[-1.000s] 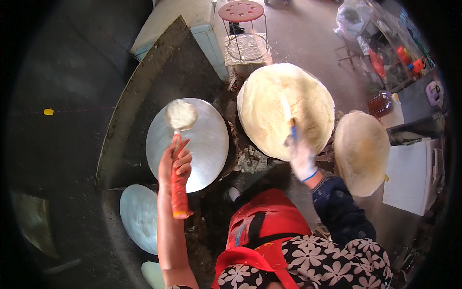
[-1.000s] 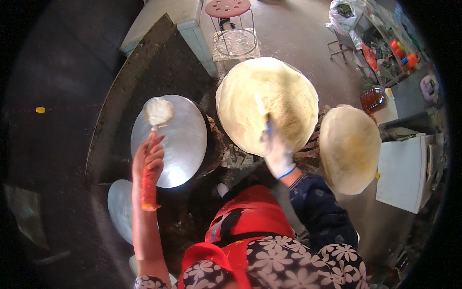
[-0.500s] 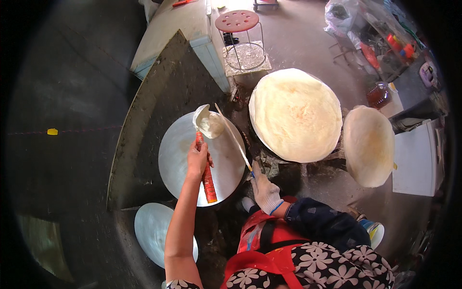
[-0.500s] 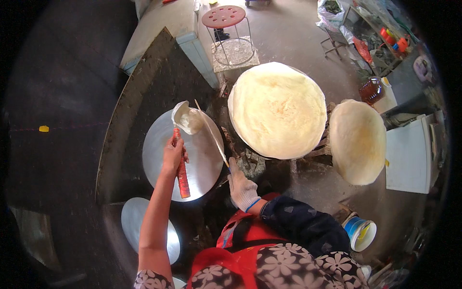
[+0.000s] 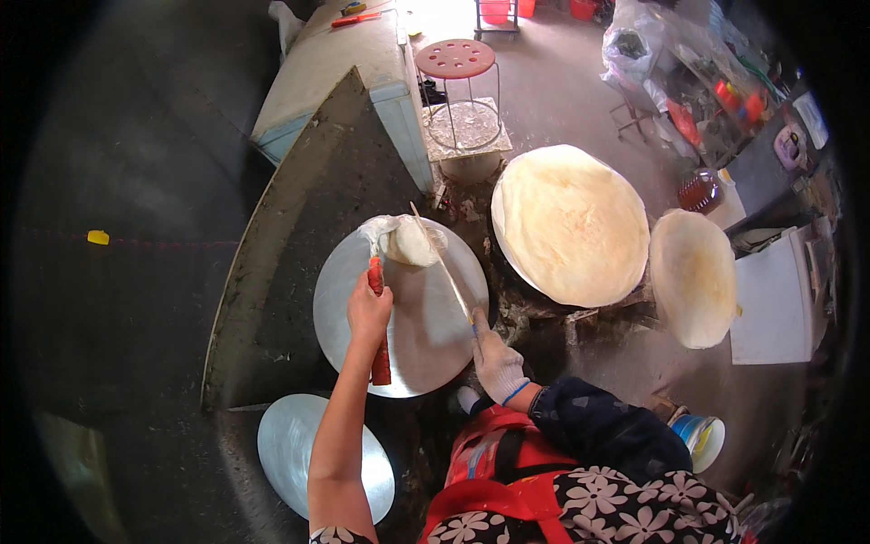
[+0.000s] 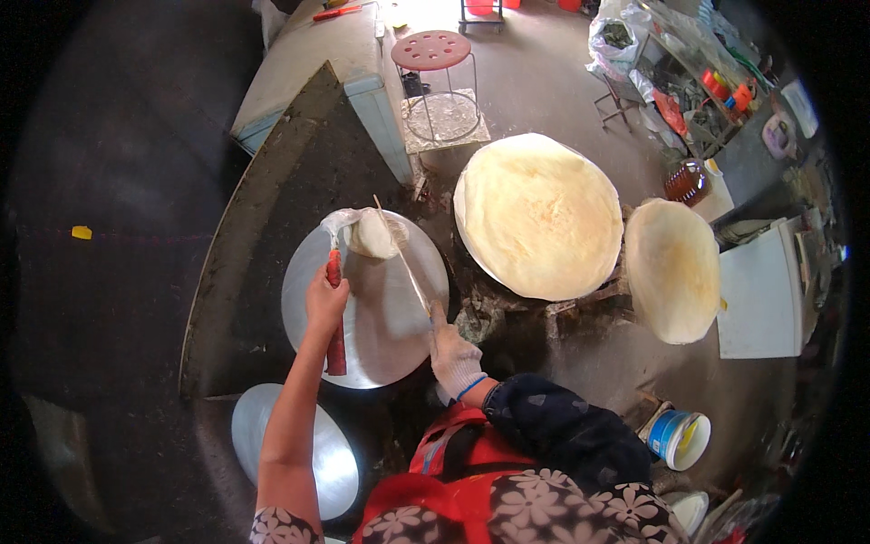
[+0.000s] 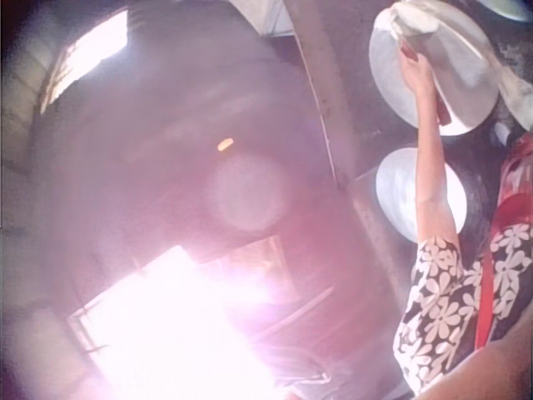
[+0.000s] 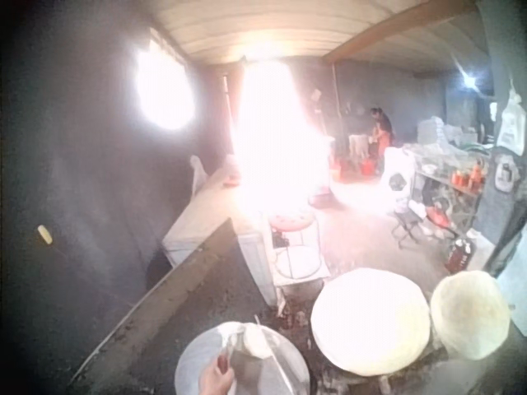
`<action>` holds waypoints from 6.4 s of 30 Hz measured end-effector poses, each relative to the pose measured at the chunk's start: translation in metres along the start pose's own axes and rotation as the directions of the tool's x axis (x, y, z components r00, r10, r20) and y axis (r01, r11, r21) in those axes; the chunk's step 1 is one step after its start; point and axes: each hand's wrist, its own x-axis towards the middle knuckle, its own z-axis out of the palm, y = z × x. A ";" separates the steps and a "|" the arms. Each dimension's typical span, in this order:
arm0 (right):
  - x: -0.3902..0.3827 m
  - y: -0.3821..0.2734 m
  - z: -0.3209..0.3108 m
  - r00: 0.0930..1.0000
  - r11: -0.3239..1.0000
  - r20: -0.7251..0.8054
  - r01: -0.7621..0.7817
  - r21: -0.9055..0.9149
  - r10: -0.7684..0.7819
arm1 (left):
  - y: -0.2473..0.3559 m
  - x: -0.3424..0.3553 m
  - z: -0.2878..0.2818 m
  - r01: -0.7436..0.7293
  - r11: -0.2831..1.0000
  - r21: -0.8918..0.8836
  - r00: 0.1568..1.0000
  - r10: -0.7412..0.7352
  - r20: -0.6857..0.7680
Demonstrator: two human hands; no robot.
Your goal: The person ladles batter onto multiple hot circular pans, spreads it thinly with a stick, and flips the crepes as they cook. Finished crepes are stacked on a nearby surface.
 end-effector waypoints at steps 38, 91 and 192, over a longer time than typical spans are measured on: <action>0.000 -0.021 -0.008 0.947 0.853 0.248 0.295 -0.430 -0.203 | -0.123 -0.064 -0.061 0.266 0.919 -0.291 0.951 -0.300 -0.077; 0.143 0.051 -0.203 0.378 0.105 0.802 0.921 -0.374 -0.463 | 0.035 -0.363 -0.013 0.413 0.780 -0.470 0.908 -0.392 0.146; 0.119 0.008 -0.054 0.992 0.979 0.093 0.101 -0.175 -0.086 | 0.087 -0.318 -0.046 0.529 0.101 -0.843 0.736 -0.548 0.397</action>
